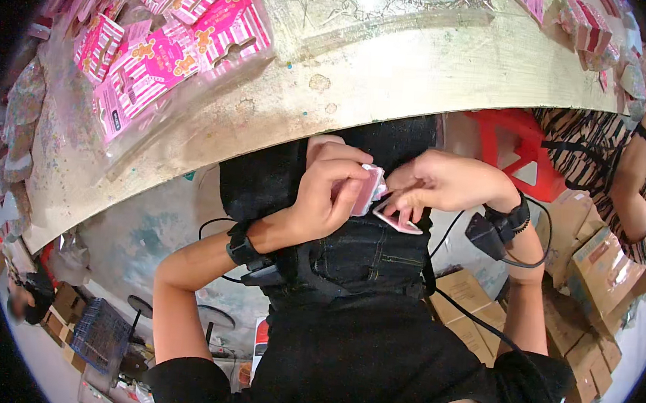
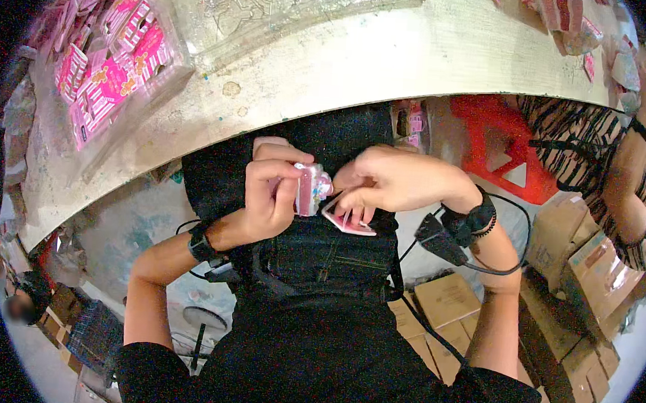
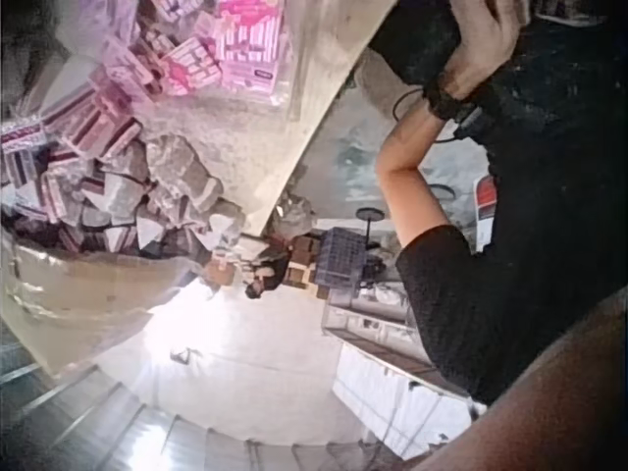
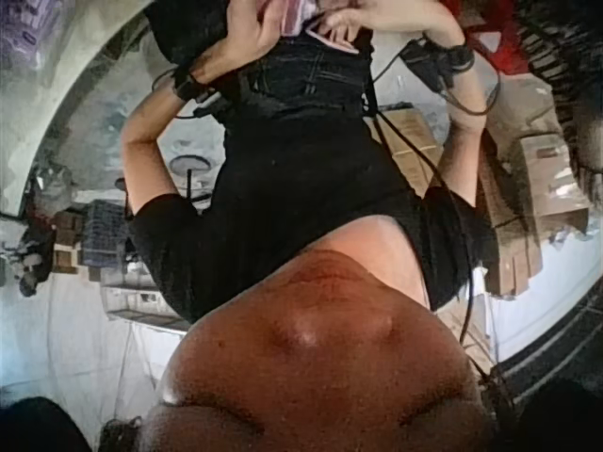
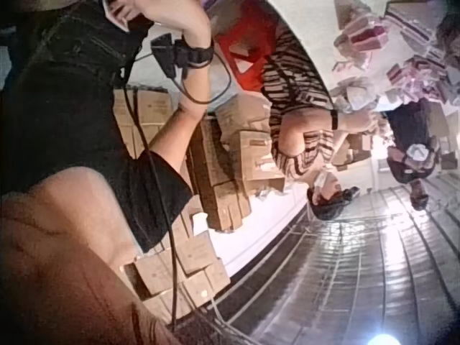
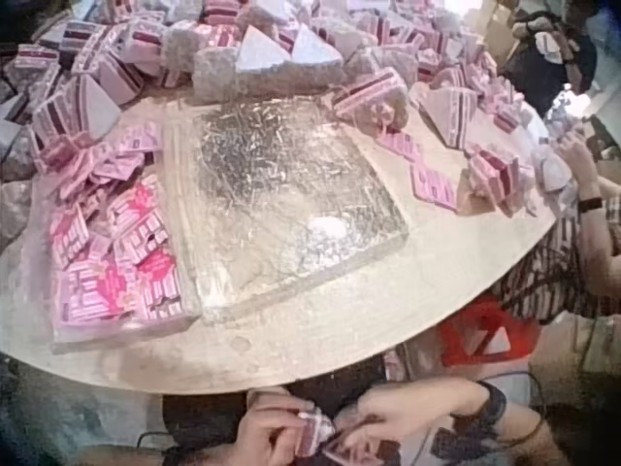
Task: Attaching labels and tags to toy cakes on a production line.
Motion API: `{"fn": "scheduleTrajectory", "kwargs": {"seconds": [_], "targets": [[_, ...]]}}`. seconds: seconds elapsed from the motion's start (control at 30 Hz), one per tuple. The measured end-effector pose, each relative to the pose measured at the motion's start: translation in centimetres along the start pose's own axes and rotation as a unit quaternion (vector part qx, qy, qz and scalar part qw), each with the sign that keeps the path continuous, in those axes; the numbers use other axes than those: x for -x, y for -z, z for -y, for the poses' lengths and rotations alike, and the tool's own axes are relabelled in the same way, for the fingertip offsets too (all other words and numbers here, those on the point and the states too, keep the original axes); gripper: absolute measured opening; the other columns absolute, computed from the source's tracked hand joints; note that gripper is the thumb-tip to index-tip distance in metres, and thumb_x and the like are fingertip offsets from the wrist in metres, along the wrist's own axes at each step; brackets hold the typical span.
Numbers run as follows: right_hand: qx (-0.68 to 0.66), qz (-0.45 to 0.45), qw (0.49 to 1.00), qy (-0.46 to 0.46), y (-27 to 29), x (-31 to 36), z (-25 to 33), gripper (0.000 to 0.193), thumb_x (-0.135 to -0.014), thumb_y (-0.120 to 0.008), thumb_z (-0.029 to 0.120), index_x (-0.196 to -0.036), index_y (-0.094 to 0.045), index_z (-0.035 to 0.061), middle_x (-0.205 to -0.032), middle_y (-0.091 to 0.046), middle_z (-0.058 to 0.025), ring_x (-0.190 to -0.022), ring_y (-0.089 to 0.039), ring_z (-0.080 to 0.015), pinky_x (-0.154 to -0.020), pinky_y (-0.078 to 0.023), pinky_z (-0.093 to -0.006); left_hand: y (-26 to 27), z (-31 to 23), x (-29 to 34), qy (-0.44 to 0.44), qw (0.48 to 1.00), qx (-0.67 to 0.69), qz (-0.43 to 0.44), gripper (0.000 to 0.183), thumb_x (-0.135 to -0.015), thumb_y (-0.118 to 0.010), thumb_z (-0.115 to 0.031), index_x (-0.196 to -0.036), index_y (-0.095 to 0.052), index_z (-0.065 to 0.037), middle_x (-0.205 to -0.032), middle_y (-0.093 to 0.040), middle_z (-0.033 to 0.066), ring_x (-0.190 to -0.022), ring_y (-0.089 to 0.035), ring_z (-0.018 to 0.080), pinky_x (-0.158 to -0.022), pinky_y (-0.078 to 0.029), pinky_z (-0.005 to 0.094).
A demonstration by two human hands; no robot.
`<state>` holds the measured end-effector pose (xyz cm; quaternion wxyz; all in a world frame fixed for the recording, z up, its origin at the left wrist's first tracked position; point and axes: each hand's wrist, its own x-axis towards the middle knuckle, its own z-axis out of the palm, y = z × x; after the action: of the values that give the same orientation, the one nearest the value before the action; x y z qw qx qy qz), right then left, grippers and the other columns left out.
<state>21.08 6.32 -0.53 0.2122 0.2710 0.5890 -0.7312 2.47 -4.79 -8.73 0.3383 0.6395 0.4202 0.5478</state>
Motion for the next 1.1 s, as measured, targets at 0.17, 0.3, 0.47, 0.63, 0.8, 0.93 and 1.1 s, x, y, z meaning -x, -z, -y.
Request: {"fn": "scheduleTrajectory", "kwargs": {"seconds": [0.17, 0.3, 0.47, 0.63, 0.8, 0.93, 1.1], "targets": [[-0.1, 0.03, 0.994, 0.044, 0.0, 0.4, -2.9, 0.032, -0.097, -0.055, 0.02, -0.114, -0.062, -0.006, -0.1, -0.069, -0.0113, -0.084, -0.064, -0.0129, -0.074, -0.051, -0.0259, -0.4, 0.3, 0.0, -0.017, 0.999, 0.046, -0.01, 0.012, -0.094, -0.047, -0.004, -0.104, -0.042, -0.008, -0.103, -0.059, 0.0176, -0.086, -0.049, 0.025, -0.08, -0.041, 0.0384], [-0.223, 0.053, 0.97, 0.086, 0.7, 0.4, -4.2, 0.034, -0.096, -0.056, 0.023, -0.116, -0.063, -0.0036, -0.097, -0.07, -0.0098, -0.085, -0.062, -0.0116, -0.075, -0.05, -0.0267, -0.6, 0.5, 0.0, -0.001, 0.993, 0.112, -0.042, 0.022, -0.086, -0.057, 0.004, -0.104, -0.05, -0.007, -0.106, -0.06, 0.0165, -0.086, -0.055, 0.0254, -0.082, -0.042, 0.037], [-0.189, 0.058, 0.978, 0.071, 1.1, -0.3, -4.3, 0.034, -0.097, -0.055, 0.023, -0.117, -0.062, -0.0041, -0.095, -0.07, -0.0106, -0.087, -0.067, -0.015, -0.078, -0.052, -0.0263, -0.8, 0.3, 0.5, 0.051, 0.987, 0.145, -0.052, 0.016, -0.089, -0.056, 0.001, -0.105, -0.051, -0.003, -0.107, -0.061, 0.0184, -0.089, -0.061, 0.0249, -0.08, -0.047, 0.0339], [-0.227, 0.037, 0.973, 0.032, 0.9, -0.6, -4.3, 0.031, -0.098, -0.053, 0.02, -0.114, -0.062, -0.0048, -0.095, -0.07, -0.0123, -0.088, -0.068, -0.017, -0.077, -0.055, -0.0276, -0.9, 0.2, 0.4, 0.056, 0.982, 0.17, -0.05, 0.016, -0.09, -0.055, 0.001, -0.106, -0.052, -0.002, -0.107, -0.062, 0.0196, -0.083, -0.063, 0.0241, -0.073, -0.051, 0.0326], [-0.221, 0.07, 0.971, 0.066, 2.0, -0.1, -4.6, 0.029, -0.098, -0.051, 0.018, -0.111, -0.062, -0.006, -0.094, -0.07, -0.0132, -0.088, -0.069, -0.019, -0.074, -0.056, -0.0288, -0.9, 0.2, 0.3, 0.089, 0.976, 0.193, -0.044, 0.016, -0.091, -0.054, 0.001, -0.106, -0.052, -0.001, -0.108, -0.062, 0.0211, -0.079, -0.064, 0.0198, -0.068, -0.052, 0.0301], [-0.211, 0.039, 0.976, 0.036, 1.1, -0.7, -4.0, 0.024, -0.096, -0.055, 0.017, -0.103, -0.065, -0.0043, -0.089, -0.07, -0.0105, -0.081, -0.07, -0.0176, -0.063, -0.055, -0.0267, -0.9, 0.1, 0.7, 0.097, 0.973, 0.204, -0.048, 0.016, -0.091, -0.053, 0.002, -0.107, -0.053, 0.0, -0.108, -0.062, 0.0212, -0.081, -0.064, 0.02, -0.069, -0.052, 0.0298], [-0.11, 0.029, 0.992, 0.049, 0.5, -0.3, -2.8, 0.022, -0.093, -0.059, 0.017, -0.101, -0.066, -0.0016, -0.087, -0.069, -0.0086, -0.079, -0.068, -0.0139, -0.062, -0.053, -0.0242, -0.5, 0.3, 0.4, 0.095, 0.987, 0.131, 0.014, 0.018, -0.088, -0.055, 0.003, -0.106, -0.054, 0.001, -0.109, -0.062, 0.0218, -0.087, -0.064, 0.0271, -0.075, -0.051, 0.0342]]}}
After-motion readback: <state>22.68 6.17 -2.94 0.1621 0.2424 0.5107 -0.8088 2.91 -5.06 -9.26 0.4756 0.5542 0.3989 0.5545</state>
